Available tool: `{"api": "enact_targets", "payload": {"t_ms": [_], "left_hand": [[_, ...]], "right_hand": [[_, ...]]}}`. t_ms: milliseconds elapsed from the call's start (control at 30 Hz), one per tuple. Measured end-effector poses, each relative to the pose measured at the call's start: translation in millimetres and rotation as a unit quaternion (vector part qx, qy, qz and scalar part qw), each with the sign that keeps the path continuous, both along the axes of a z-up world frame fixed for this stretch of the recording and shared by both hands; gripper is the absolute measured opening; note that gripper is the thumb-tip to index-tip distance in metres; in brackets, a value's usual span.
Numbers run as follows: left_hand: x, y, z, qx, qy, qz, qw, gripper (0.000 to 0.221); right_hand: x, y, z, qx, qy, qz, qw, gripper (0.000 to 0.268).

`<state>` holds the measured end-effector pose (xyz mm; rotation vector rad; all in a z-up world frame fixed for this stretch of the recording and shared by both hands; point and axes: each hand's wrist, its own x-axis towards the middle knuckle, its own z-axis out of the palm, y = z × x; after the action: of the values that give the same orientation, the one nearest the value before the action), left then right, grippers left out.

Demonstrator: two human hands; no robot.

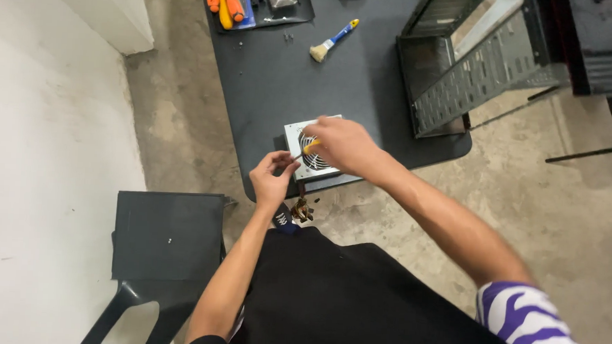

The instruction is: Disassembling a computer case to remove and clean the power supply unit using a screwdriver and a cleaning brush.

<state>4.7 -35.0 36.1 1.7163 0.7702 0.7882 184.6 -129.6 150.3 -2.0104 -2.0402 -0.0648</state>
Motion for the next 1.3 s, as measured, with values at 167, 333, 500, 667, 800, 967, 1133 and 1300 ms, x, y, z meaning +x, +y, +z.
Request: {"api": "enact_targets", "payload": {"t_ms": [167,333,500,667,800,967,1133,1300], "left_hand": [[1.4,27.6,-6.2,-0.200,-0.059,0.007,0.978,0.024],[33.0,95.8,-38.0,-0.130,-0.029,0.023,0.991,0.022],[79.6,218.8,-90.3,0.060,0.135,0.064,0.987,0.023],[122.3,280.0,-92.9,0.126,0.340,0.012,0.932,0.022],[145.4,285.2,-90.4,0.113,0.363,-0.005,0.925,0.033],[161.7,303.0,-98.9,0.058,0.387,0.002,0.920,0.056],[158.1,299.2,-99.7,0.035,0.394,0.024,0.918,0.054],[161.3,297.0,-98.6,0.041,0.402,0.026,0.914,0.055]], "right_hand": [[7.6,-20.3,1.8,-0.014,0.335,-0.235,0.912,0.021],[7.1,-46.2,-62.1,0.090,0.419,-0.337,0.838,0.013],[-12.1,-84.6,-72.6,0.151,0.485,-0.432,0.745,0.009],[-27.6,-139.2,-92.6,0.156,0.496,-0.554,0.650,0.008],[-39.4,-165.2,-110.2,0.193,0.498,-0.599,0.597,0.009],[-45.7,-170.5,-116.4,0.225,0.504,-0.610,0.570,0.007],[-40.9,-158.2,-116.0,0.231,0.509,-0.609,0.563,0.008],[-31.5,-140.9,-106.9,0.224,0.511,-0.602,0.572,0.008]]}}
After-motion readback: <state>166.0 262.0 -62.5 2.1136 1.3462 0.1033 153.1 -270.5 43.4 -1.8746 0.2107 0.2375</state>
